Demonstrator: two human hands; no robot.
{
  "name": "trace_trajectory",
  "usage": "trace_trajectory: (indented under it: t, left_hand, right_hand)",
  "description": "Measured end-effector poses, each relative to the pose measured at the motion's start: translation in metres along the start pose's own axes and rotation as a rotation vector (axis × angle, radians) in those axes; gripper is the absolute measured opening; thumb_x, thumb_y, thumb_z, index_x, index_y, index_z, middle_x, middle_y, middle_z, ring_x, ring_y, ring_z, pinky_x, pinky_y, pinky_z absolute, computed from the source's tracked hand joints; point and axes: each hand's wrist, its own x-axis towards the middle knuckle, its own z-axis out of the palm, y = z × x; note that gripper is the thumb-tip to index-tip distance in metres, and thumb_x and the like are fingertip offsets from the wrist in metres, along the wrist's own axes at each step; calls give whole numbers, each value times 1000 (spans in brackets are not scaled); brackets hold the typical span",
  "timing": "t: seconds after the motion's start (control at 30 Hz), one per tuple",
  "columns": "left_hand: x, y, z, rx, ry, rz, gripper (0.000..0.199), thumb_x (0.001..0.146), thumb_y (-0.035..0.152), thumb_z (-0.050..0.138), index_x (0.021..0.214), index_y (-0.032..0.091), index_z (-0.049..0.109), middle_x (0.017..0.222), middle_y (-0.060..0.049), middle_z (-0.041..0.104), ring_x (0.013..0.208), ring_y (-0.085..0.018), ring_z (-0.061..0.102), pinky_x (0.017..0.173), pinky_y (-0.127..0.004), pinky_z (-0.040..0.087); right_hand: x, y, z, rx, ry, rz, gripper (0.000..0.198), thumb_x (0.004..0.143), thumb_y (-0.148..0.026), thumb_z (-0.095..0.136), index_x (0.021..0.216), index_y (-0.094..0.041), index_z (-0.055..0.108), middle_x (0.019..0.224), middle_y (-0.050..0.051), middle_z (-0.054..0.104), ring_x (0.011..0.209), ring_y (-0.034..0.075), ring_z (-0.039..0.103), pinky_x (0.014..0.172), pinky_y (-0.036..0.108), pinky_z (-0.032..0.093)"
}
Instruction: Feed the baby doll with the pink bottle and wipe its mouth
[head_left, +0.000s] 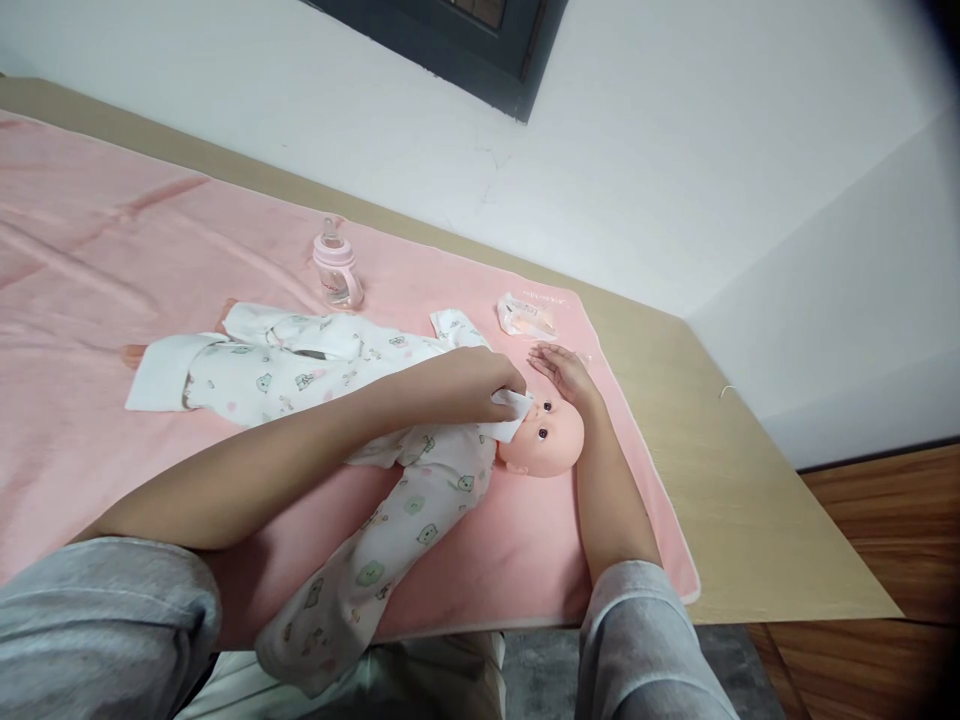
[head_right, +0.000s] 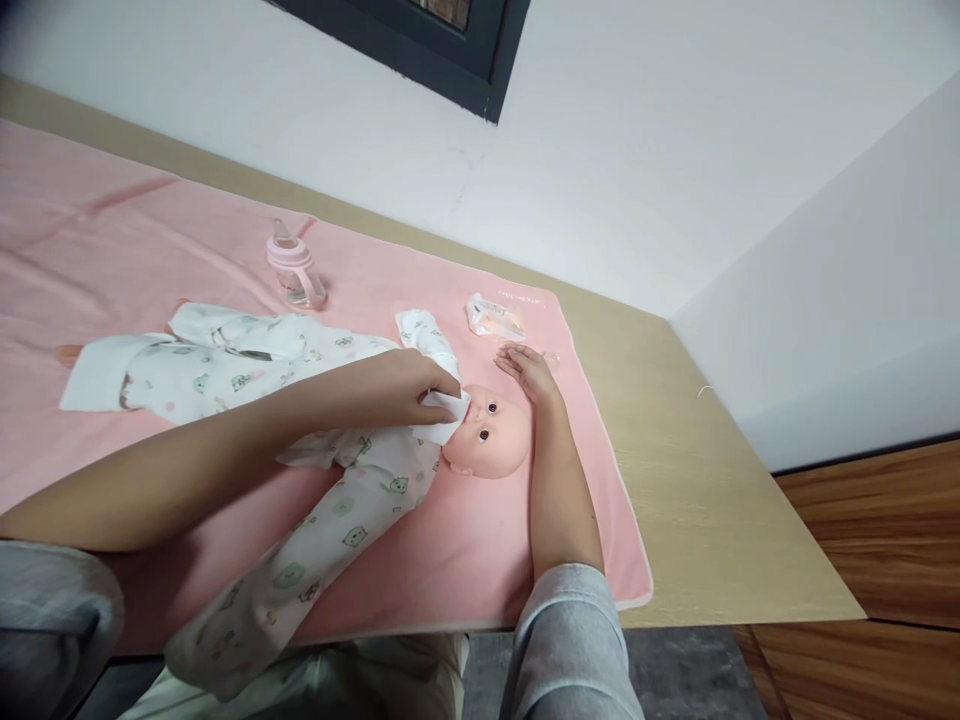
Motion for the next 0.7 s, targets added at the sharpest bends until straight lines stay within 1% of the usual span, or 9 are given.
trace_trajectory:
  t: [0.2, 0.4, 0.57, 0.7]
  left_hand:
    - [2, 2, 7, 65, 67, 41, 22, 77, 15, 49, 61, 18, 35, 56, 1, 41, 53, -13, 36, 55, -30, 23]
    - [3, 5, 10, 104, 74, 11, 26, 76, 15, 50, 61, 18, 29, 54, 1, 37, 52, -13, 33, 55, -31, 22]
    - [3, 5, 12, 137, 75, -3, 21, 77, 15, 50, 63, 19, 34, 58, 1, 45, 56, -15, 39, 56, -30, 23]
    - [1, 4, 12, 170, 94, 6, 22, 77, 16, 50, 63, 19, 33, 57, 1, 45, 56, -15, 38, 55, -31, 23]
  right_hand:
    - [-2, -1, 1, 0, -6, -4, 7, 80, -20, 74, 86, -19, 70, 90, 4, 75, 89, 16, 73, 109, 37, 53]
    - [-1, 0, 1, -3, -6, -7, 6, 81, -20, 73, 85, -19, 69, 88, 4, 75, 88, 15, 72, 108, 36, 53]
    - [1, 1, 1, 3, 1, -1, 7, 81, -20, 74, 85, -19, 69, 88, 4, 74, 87, 15, 73, 107, 36, 54]
    - [1, 1, 1, -4, 3, -3, 8, 80, -21, 75, 85, -20, 69, 87, 4, 74, 87, 15, 73, 108, 37, 53]
